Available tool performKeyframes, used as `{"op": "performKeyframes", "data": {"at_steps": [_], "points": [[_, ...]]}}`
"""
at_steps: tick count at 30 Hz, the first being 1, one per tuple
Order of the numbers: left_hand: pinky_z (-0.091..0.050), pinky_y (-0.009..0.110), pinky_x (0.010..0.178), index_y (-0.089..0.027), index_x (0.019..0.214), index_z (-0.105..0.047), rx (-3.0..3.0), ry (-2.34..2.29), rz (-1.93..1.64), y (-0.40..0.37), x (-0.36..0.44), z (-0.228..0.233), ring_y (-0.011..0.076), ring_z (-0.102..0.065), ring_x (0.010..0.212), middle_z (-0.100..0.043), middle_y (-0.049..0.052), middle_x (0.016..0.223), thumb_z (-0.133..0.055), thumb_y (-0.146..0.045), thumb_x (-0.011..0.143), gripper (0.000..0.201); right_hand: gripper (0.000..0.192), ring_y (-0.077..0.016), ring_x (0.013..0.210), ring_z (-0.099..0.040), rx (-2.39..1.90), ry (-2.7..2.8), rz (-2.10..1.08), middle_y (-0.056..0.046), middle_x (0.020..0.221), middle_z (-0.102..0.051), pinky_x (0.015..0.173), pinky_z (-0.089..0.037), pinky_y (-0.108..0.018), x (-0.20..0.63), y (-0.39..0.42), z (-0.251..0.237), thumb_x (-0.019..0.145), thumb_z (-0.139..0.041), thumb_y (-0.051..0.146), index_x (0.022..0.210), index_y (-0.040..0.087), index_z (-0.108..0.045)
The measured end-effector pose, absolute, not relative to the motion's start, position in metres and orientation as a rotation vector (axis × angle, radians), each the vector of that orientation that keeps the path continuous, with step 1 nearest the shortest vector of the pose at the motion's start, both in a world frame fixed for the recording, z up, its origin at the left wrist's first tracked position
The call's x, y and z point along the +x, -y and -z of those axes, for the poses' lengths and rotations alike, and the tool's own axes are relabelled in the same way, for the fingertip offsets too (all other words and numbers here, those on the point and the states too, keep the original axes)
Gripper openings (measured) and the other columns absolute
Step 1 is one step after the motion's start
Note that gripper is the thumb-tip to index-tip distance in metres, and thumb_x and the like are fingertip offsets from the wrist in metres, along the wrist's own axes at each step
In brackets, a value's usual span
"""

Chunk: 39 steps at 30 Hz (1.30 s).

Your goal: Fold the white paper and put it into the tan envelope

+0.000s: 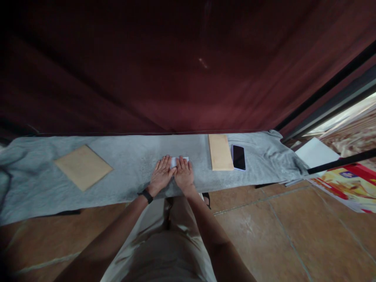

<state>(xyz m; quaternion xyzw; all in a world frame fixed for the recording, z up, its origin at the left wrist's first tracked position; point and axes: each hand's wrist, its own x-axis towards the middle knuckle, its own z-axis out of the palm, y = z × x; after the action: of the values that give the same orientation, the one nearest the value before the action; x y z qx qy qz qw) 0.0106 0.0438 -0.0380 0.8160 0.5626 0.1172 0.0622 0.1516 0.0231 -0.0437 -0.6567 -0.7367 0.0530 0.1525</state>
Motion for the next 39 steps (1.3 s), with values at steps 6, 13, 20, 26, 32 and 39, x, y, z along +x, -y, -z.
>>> {"op": "performKeyframes", "data": {"at_steps": [6,13,20,26,32,39], "points": [[-0.019,0.046,0.127,-0.01,0.16,-0.031,2.459,-1.771,-0.371,-0.043,0.002,0.046,0.0259,-0.026,0.155,-0.034,0.015,0.164,-0.029,-0.04,0.104,0.063,0.055,-0.0303,0.149,-0.036,-1.93,2.067,-0.112,-0.015,0.163,-0.037,0.123,-0.023,-0.05,0.17,-0.023,0.047,0.108,-0.033,0.035,0.156,0.011,-0.039],[-0.018,0.047,0.127,-0.008,0.16,-0.03,2.411,-1.844,-0.314,-0.041,-0.011,0.045,0.026,-0.023,0.156,-0.032,0.014,0.165,-0.027,-0.042,0.105,0.065,0.055,-0.0303,0.148,-0.037,-1.932,2.021,-0.069,-0.015,0.161,-0.04,0.122,-0.022,-0.051,0.183,-0.021,0.053,0.108,-0.033,0.036,0.156,0.01,-0.039],[-0.018,0.049,0.127,-0.009,0.16,-0.032,2.371,-1.878,-0.347,-0.036,-0.022,0.046,0.0272,-0.024,0.156,-0.034,0.014,0.164,-0.029,-0.039,0.104,0.063,0.055,-0.0313,0.148,-0.037,-1.99,1.997,-0.056,-0.015,0.162,-0.038,0.121,-0.022,-0.051,0.198,-0.017,0.053,0.107,-0.033,0.035,0.157,0.011,-0.039],[-0.024,0.052,0.125,-0.01,0.156,-0.04,2.32,-1.861,-0.478,-0.04,-0.027,0.049,0.0306,-0.032,0.152,-0.043,0.016,0.16,-0.036,-0.038,0.102,0.06,0.051,-0.0299,0.144,-0.039,-1.994,1.973,-0.086,-0.015,0.158,-0.045,0.12,-0.024,-0.048,0.207,-0.017,0.044,0.106,-0.038,0.032,0.152,0.012,-0.047],[-0.039,0.045,0.117,-0.009,0.146,-0.051,2.214,-1.84,-0.611,-0.056,-0.027,0.045,0.0316,-0.051,0.138,-0.058,0.018,0.147,-0.05,-0.023,0.093,0.055,0.051,-0.0275,0.127,-0.053,-2.128,1.861,-0.253,-0.016,0.143,-0.058,0.104,-0.04,-0.039,0.202,-0.038,0.025,0.099,-0.051,0.029,0.149,0.016,-0.049],[-0.04,0.048,0.114,-0.01,0.146,-0.051,2.213,-1.85,-0.594,-0.054,-0.025,0.043,0.0333,-0.051,0.136,-0.059,0.018,0.145,-0.051,-0.022,0.093,0.054,0.043,-0.0247,0.118,-0.058,-2.235,1.874,-0.484,-0.009,0.128,-0.064,0.093,-0.046,-0.035,0.205,-0.069,0.01,0.093,-0.057,0.025,0.135,0.025,-0.06]]}}
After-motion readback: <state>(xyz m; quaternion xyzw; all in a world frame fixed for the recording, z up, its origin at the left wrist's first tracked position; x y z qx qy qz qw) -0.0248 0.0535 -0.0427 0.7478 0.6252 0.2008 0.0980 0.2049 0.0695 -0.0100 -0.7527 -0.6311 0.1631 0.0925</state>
